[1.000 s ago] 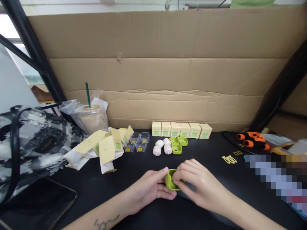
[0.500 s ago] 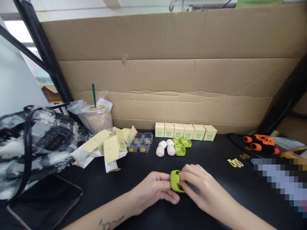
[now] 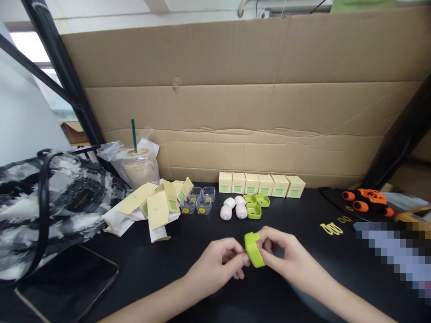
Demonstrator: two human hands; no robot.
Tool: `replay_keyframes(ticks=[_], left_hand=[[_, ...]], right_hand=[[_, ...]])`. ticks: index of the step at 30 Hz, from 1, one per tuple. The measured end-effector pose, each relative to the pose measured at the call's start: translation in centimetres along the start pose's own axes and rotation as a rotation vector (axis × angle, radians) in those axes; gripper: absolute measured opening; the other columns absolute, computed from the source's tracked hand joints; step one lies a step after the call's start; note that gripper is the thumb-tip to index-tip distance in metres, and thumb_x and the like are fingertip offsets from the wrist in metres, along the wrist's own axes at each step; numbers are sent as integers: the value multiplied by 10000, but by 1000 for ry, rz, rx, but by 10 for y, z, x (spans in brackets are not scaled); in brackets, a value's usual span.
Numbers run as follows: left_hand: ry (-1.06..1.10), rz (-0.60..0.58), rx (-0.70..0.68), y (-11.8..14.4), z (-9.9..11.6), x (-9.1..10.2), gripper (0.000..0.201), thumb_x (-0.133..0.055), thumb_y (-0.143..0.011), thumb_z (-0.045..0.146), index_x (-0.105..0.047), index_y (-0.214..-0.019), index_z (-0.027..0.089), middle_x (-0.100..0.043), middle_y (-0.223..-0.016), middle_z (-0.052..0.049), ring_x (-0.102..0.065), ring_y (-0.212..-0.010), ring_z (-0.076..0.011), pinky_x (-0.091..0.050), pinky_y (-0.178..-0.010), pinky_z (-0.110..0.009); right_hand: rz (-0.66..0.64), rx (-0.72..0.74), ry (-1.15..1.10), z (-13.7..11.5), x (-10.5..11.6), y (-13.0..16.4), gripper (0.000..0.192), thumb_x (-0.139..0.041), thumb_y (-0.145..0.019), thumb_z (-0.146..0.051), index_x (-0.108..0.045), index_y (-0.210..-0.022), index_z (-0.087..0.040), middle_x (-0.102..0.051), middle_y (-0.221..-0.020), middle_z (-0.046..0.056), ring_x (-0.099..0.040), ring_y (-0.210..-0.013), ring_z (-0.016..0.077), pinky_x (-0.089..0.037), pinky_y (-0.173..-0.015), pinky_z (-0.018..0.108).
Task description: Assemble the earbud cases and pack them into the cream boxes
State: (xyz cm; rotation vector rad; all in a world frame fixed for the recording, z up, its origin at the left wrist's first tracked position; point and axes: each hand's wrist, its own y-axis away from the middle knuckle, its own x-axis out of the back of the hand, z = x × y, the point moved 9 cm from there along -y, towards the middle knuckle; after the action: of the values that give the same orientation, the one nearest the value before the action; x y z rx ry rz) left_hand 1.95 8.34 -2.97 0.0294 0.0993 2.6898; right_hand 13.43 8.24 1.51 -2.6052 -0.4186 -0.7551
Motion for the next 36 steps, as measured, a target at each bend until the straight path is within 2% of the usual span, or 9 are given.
replay_keyframes(ticks=[4,6,9,12,14,18,23,29,36], left_hand=[[-287,18,-135,5,15,1,215,-625,-783,349,-562,-690,165,-575,-596,14,-563,-571,-121,-431,-578,-234],[-248,1,-134,3,15,0,226,-624,-781,369,-545,-712,168,-573,-609,13,-559,-567,-120,-428,-565,-234],[-85,5,-89,-3,9,5,303,-610,-769,456,-480,-732,185,-560,-632,23,-544,-519,-100,-419,-501,-215],[-48,-7,-80,-8,5,7,326,-580,-770,484,-446,-725,190,-535,-616,34,-507,-484,-81,-407,-468,-199],[-65,-43,-69,-9,3,5,305,-589,-761,457,-459,-723,184,-526,-597,36,-488,-474,-78,-396,-458,-196],[-132,-87,-80,-8,6,2,230,-621,-732,357,-483,-698,176,-503,-606,42,-462,-505,-76,-363,-487,-199],[-251,-48,-155,-7,18,6,120,-593,-714,204,-492,-656,172,-425,-590,72,-359,-546,-74,-283,-529,-212],[-309,-55,-179,-10,19,4,107,-570,-693,155,-478,-643,176,-434,-597,75,-360,-572,-84,-285,-554,-216],[-300,-30,-158,-6,18,1,138,-563,-736,223,-459,-656,180,-420,-600,66,-353,-556,-84,-291,-532,-216]], right_hand=[[-57,-62,-102,9,-8,-1,209,-585,-832,-349,-615,-732,-169,-535,-580,-32,-472,-514,106,-419,-504,231],[-82,-84,-151,10,-10,0,251,-561,-847,-394,-632,-771,-165,-560,-599,-20,-504,-530,117,-435,-512,242],[-43,-80,-188,7,-6,2,271,-551,-854,-386,-604,-1013,-174,-625,-785,23,-579,-646,149,-499,-617,290],[-8,10,-101,-2,-3,6,601,-661,-775,-277,-398,-1314,-235,-610,-1025,47,-604,-883,190,-494,-839,366],[-55,72,-48,-8,-10,10,722,-675,-749,-191,-318,-1370,-285,-583,-1132,47,-580,-1019,202,-460,-927,381],[-71,158,2,-18,-16,13,519,-638,-758,-108,-474,-1209,-303,-564,-1161,29,-567,-1074,198,-462,-931,344],[-21,157,6,-24,-9,13,441,-683,-721,-122,-525,-1100,-284,-566,-1031,19,-589,-929,192,-503,-799,317],[25,154,-16,-26,-7,17,398,-665,-689,-91,-522,-1017,-265,-529,-978,11,-585,-897,188,-495,-782,315],[-5,208,74,-30,-8,21,499,-641,-720,-77,-428,-1107,-311,-555,-1074,13,-587,-979,190,-496,-837,311]])
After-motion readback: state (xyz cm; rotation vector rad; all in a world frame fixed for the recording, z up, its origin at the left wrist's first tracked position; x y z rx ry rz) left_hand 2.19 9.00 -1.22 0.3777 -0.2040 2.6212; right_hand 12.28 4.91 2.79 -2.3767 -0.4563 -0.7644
